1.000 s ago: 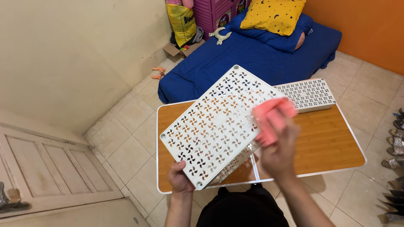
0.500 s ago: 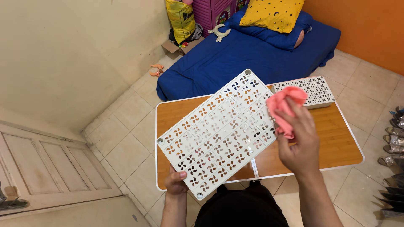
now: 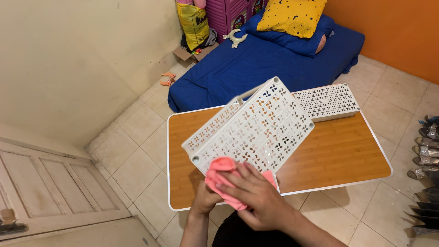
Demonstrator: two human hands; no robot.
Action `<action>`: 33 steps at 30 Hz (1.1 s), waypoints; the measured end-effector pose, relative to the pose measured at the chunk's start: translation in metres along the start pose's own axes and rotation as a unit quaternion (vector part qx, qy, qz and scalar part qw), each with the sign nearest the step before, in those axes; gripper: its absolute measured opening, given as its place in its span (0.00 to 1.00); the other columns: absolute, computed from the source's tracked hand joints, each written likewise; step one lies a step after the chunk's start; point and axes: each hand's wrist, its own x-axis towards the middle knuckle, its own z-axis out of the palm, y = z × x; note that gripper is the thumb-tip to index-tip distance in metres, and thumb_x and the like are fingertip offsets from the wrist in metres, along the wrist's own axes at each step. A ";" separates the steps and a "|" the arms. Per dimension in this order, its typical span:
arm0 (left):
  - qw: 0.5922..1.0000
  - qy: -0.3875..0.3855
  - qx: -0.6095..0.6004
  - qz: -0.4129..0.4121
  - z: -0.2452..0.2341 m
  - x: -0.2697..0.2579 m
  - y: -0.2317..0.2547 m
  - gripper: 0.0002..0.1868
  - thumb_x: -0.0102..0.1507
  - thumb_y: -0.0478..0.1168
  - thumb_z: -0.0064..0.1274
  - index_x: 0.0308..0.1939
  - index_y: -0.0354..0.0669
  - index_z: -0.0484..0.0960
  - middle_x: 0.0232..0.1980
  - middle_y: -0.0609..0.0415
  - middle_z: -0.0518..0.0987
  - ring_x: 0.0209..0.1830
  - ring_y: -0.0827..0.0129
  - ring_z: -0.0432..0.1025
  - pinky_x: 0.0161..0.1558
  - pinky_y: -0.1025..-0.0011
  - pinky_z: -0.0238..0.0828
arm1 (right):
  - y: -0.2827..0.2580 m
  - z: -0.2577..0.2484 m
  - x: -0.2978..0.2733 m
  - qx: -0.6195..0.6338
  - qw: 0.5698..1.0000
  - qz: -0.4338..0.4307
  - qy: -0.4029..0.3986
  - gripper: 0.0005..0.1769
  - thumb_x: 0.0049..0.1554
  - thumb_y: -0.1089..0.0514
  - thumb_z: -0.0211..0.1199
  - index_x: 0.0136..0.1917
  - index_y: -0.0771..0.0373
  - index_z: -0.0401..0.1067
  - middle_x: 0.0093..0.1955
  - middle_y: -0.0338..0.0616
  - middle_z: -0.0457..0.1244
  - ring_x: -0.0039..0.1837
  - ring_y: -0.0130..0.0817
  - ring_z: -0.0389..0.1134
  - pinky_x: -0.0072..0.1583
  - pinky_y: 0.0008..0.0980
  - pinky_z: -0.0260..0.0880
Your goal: The person assembles a white plastic shelving unit on a wooden table. They connect frame pieces, wipe surfaces with a pink cloth, and attach small plastic fasteners to the perforated panels. The person handles multiple panels and rods, then wipes a rod with the cloth.
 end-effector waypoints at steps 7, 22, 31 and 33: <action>0.990 0.015 0.139 -0.033 0.017 -0.008 -0.012 0.34 0.57 0.29 0.62 0.68 0.33 0.72 0.58 0.49 0.80 0.58 0.67 0.74 0.59 0.66 0.74 | 0.034 -0.021 -0.001 -0.087 0.985 0.083 0.126 0.43 0.53 0.61 0.60 0.80 0.62 0.53 0.82 0.59 0.48 0.82 0.66 0.46 0.79 0.63 0.37; 0.958 0.021 0.285 -0.034 0.028 -0.008 0.009 0.16 0.56 0.30 0.61 0.48 0.35 0.82 0.38 0.54 0.83 0.39 0.71 0.76 0.41 0.68 0.77 | 0.025 -0.025 0.005 -0.109 0.956 0.010 0.273 0.26 0.60 0.62 0.53 0.72 0.62 0.65 0.78 0.55 0.55 0.83 0.62 0.51 0.81 0.59 0.43; 0.978 0.031 0.201 -0.040 0.063 0.014 0.053 0.24 0.56 0.33 0.63 0.57 0.41 0.78 0.54 0.54 0.82 0.54 0.71 0.78 0.53 0.69 0.77 | 0.010 -0.006 0.006 -0.080 0.975 -0.086 0.190 0.22 0.54 0.58 0.59 0.63 0.51 0.77 0.70 0.41 0.65 0.78 0.50 0.61 0.82 0.59 0.40; 0.971 0.036 0.235 -0.022 0.066 0.012 0.057 0.22 0.55 0.30 0.61 0.54 0.39 0.81 0.50 0.53 0.84 0.51 0.71 0.79 0.50 0.69 0.78 | 0.015 -0.012 0.008 -0.100 0.970 -0.096 0.198 0.21 0.57 0.58 0.56 0.63 0.49 0.77 0.70 0.40 0.65 0.77 0.48 0.60 0.82 0.59 0.40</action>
